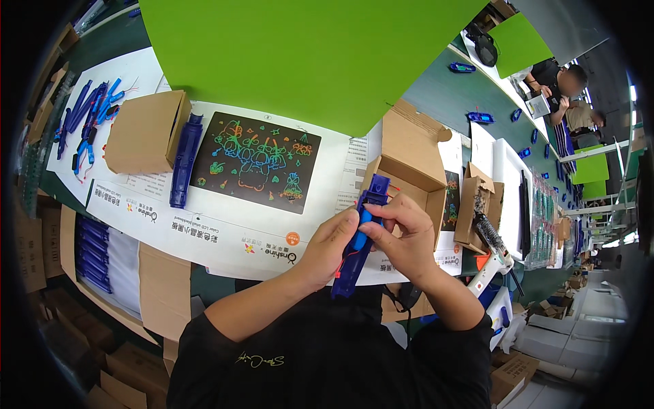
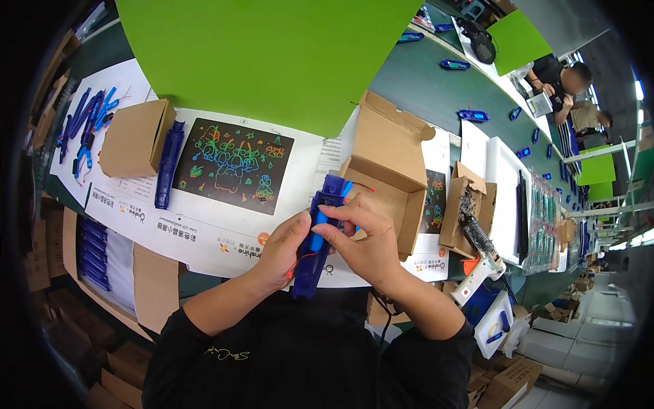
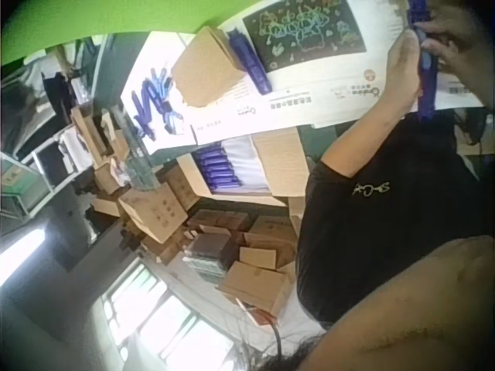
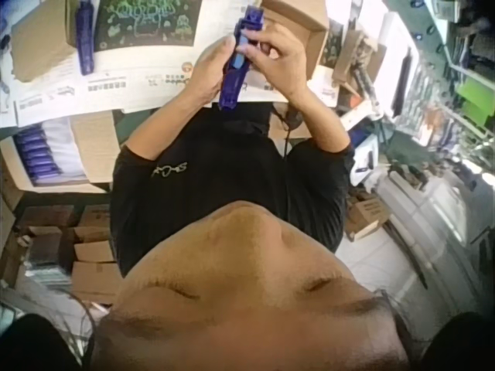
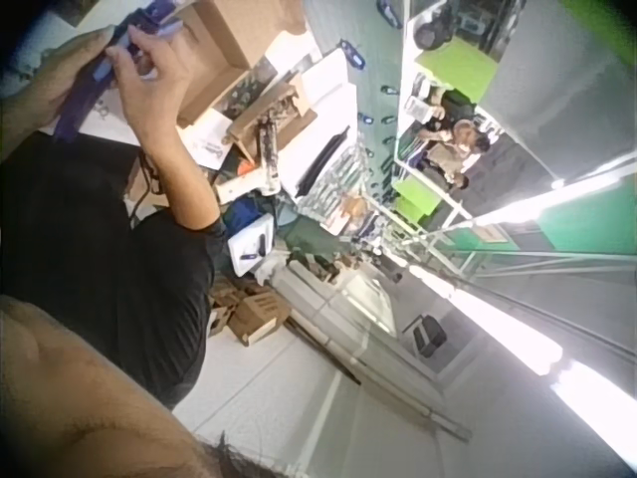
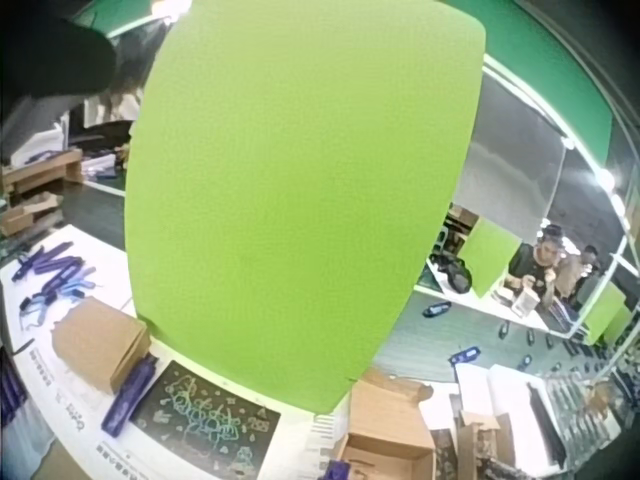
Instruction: The recorder is seen assembling electronic components, specifically inserting blue batteries into plastic casings and using a handheld machine to secure them.
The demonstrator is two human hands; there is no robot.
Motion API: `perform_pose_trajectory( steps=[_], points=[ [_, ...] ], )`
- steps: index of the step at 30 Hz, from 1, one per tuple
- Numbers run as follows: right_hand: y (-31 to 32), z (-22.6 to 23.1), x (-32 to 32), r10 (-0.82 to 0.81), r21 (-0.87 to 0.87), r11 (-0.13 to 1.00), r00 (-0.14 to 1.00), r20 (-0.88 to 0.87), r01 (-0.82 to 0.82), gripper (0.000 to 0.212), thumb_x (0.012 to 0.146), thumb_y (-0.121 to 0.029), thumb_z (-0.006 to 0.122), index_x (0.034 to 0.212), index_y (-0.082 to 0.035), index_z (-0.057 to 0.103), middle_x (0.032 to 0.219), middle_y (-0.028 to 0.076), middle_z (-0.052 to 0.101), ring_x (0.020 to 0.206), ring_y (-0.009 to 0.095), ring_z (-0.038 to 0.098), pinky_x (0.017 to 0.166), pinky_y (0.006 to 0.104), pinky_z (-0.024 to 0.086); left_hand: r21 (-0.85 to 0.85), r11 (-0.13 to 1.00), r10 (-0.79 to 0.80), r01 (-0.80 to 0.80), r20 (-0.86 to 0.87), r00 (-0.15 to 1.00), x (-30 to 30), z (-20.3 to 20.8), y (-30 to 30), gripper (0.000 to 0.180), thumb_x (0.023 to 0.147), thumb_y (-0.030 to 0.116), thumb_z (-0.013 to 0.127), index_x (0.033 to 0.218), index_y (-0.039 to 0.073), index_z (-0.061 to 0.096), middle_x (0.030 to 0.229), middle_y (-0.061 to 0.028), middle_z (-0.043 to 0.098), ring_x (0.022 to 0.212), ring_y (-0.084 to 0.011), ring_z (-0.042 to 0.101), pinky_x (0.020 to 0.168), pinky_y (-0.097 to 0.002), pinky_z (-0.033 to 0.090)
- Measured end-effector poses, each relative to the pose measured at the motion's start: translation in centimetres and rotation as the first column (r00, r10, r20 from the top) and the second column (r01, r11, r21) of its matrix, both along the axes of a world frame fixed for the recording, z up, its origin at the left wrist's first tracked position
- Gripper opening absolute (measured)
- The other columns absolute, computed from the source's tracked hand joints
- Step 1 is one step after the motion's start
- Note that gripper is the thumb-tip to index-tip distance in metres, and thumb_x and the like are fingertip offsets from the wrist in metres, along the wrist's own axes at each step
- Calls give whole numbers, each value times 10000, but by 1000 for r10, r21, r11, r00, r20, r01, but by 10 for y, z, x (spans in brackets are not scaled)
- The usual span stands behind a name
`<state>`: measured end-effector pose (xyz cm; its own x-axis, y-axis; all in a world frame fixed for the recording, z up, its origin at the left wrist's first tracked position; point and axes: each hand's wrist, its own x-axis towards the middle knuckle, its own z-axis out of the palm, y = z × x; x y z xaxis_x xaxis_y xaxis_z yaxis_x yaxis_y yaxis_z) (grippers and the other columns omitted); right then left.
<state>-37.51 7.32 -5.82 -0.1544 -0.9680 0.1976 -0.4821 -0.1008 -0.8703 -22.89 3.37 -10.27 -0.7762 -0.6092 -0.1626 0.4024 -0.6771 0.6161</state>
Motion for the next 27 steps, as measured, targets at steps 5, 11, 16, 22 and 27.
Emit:
perform_pose_trajectory(
  steps=[5, 11, 16, 22, 27],
  points=[
    [6, -4, -4, 41, -104, 993, 988, -152, -57, 305, 691, -86, 786, 977, -49, 688, 652, 10, 491, 540, 78, 434, 478, 234, 365, -10, 1000, 6, -6, 18, 1000, 0, 4, 5, 424, 998, 349, 328, 1203, 8, 474, 1037, -94, 573, 898, -130, 582, 800, -275, 491],
    [9, 3, -1, 86, -76, 991, 967, -240, -107, 325, 722, -52, 744, 1037, -25, 665, 644, 38, 516, 531, 119, 487, 480, 252, 384, -35, 998, 56, -53, 90, 994, -1, 5, 8, 418, 997, 337, 346, 1212, 1, 469, 1056, -85, 565, 946, -127, 568, 823, -268, 481],
    [0, 6, -8, 193, -120, 965, 940, -280, -234, 307, 763, 1, 656, 1070, -23, 647, 649, 50, 515, 505, 169, 497, 471, 282, 396, -255, 965, -38, 65, 110, 993, 8, 7, -9, 361, 967, 283, 461, 1197, 5, 474, 1011, -69, 595, 881, -92, 554, 798, -254, 462],
    [24, 43, -41, 40, -83, 996, 998, 55, -35, 336, 835, -16, 543, 1167, 31, 559, 849, 69, 597, 688, 129, 567, 612, 269, 468, -353, 935, -4, 37, 94, 996, 28, 22, -29, 284, 940, 201, 515, 1110, -28, 518, 924, -68, 634, 787, -89, 570, 742, -253, 484],
    [10, 39, -8, 94, 196, 962, 905, 416, -190, 571, 880, -75, 549, 1374, -1, 271, 1248, 114, 448, 1098, 171, 470, 944, 323, 383, -683, 728, 215, -62, 142, 966, -10, 40, -20, 364, 917, 150, 533, 1229, -2, 424, 1030, -113, 579, 924, -154, 571, 813, -279, 471]
  ],
)
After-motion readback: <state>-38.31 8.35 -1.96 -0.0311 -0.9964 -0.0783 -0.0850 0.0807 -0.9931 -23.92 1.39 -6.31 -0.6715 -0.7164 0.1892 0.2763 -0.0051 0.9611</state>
